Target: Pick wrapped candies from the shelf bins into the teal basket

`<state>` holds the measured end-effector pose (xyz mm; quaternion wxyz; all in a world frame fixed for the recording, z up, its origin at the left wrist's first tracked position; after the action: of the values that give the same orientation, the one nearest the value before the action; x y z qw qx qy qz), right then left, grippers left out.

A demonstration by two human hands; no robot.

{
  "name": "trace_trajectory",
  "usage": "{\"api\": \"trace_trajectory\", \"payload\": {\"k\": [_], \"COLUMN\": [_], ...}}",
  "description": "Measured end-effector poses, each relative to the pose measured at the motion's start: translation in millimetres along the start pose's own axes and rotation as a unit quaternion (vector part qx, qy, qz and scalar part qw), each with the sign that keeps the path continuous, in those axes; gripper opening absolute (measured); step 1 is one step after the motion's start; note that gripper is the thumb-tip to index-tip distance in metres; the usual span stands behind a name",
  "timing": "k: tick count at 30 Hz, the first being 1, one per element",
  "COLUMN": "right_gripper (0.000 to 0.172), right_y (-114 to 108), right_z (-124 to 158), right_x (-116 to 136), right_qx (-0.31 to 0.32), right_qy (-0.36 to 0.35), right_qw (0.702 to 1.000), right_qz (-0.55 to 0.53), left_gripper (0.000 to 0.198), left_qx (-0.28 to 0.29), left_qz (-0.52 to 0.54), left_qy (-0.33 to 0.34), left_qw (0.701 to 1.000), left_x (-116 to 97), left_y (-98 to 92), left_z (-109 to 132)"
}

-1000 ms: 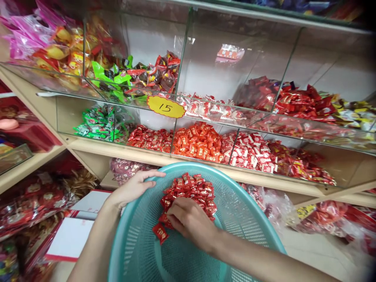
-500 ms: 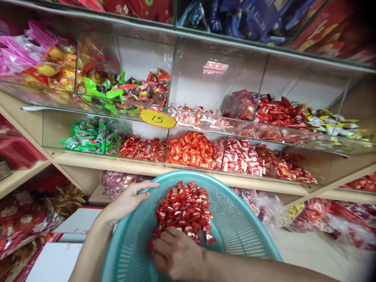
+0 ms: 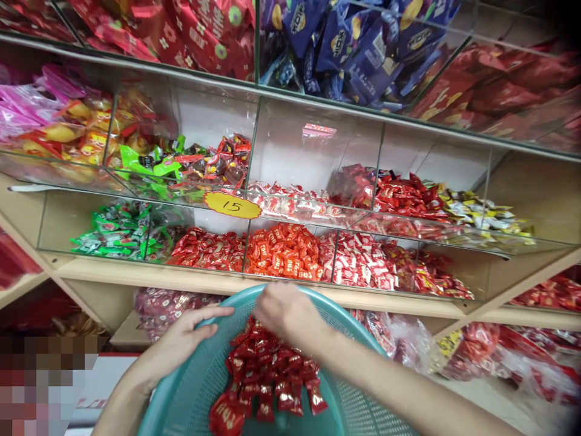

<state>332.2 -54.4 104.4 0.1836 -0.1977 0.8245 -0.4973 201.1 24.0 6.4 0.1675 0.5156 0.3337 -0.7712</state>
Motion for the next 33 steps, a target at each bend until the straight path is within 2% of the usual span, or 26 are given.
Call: {"api": "trace_trajectory", "payload": {"k": [2,4,5,7,10,15,19,24,33], "right_gripper": [0.019,0.022,0.027,0.035,0.039,0.026,0.018,0.016,0.023], "right_y": [-12,-14,-11,-1,11,19,25,30,35], "right_z": [-12,-11,-9,-4,-2,-4,0,7,12], "right_x": [-68,-118,-134,-151,-149,-129,-129,-135,-141], "right_qx": [0.005,0.018,0.033,0.075,0.114,0.123,0.116,0.090,0.070], "right_qy": [0.164,0.289,0.333,0.383,0.385,0.342,0.368,0.410,0.452], "right_qw": [0.986,0.957,0.942,0.920,0.915,0.929,0.921,0.907,0.888], "right_qz": [0.000,0.001,0.005,0.019,0.043,0.073,0.046,-0.021,-0.057], "left_gripper": [0.048,0.050,0.050,0.051,0.052,0.050,0.045,0.044,0.048], "left_qx": [0.003,0.001,-0.001,-0.002,-0.003,-0.010,-0.008,-0.001,-0.006], "left_qz": [0.004,0.006,0.008,0.013,0.018,0.024,0.012,0.011,-0.004], "left_qy": [-0.007,-0.013,-0.013,-0.013,-0.014,-0.012,0.005,0.006,0.000], "left_qw": [1.000,1.000,1.000,1.000,1.000,1.000,1.000,1.000,1.000], "left_x": [0,0,-1,-1,1,2,-4,-9,-12], "left_y": [0.6,0.5,0.3,0.3,0.8,0.0,-0.6,1.4,1.1], "left_z": [0,0,0,1,2,3,1,2,5]}}
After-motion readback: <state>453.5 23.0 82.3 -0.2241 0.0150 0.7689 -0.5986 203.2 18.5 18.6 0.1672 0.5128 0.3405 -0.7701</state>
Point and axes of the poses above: each hand's wrist, its own z-axis away from the middle knuckle, its own y-axis out of the palm, x = y × z, the point moved 9 cm from there along -z, towards the middle knuckle, and after that the axes turned 6 degrees about x, right-handed, at the moved point
